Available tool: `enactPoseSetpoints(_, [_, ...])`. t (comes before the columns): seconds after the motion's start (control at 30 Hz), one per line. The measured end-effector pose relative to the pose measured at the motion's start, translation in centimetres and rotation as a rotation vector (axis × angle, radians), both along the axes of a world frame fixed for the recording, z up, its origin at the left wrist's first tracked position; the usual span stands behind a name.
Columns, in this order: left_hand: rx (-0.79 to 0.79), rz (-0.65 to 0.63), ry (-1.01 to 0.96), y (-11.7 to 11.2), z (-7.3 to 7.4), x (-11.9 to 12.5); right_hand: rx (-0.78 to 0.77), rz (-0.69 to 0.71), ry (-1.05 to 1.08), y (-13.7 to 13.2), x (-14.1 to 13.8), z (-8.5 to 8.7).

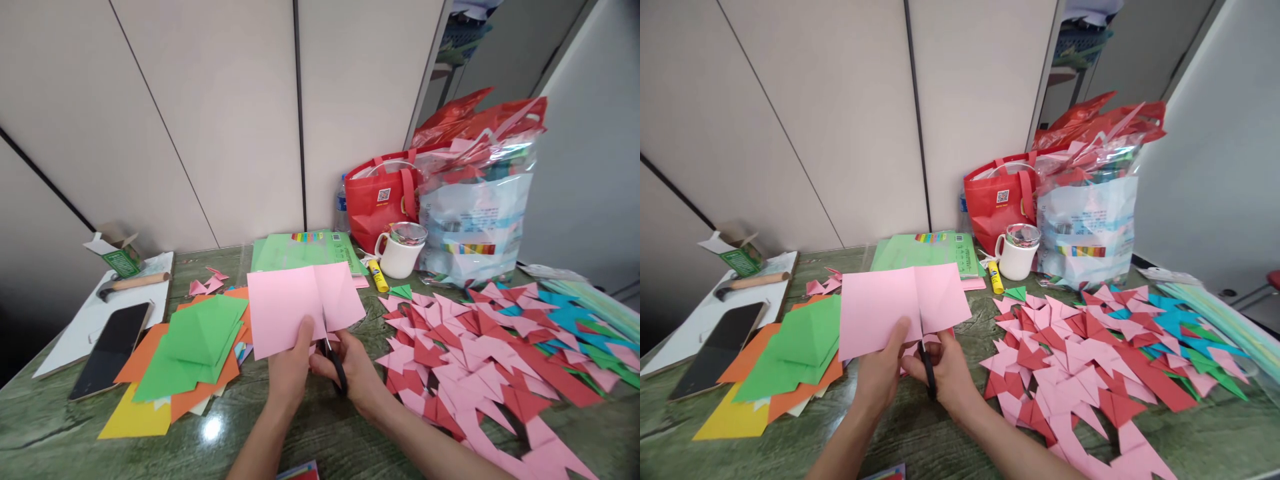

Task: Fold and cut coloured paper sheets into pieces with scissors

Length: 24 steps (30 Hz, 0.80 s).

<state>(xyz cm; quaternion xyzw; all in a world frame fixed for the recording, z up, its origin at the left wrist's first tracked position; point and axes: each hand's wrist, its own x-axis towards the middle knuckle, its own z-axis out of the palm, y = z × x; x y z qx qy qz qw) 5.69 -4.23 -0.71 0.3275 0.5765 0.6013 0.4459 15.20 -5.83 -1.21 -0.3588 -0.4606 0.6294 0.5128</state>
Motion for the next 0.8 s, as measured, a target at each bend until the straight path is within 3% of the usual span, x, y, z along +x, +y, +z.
enactPoseSetpoints(0.4, [-0.008, 0.012, 0.021, 0.01, 0.26, 0.07, -0.013, -0.05, -0.088, 0.0, -0.08, 0.21])
enactPoseSetpoints(0.8, [-0.027, 0.026, 0.092, -0.06, 0.46, -0.04, -0.004, -0.029, -0.019, 0.01, 0.09, -0.04])
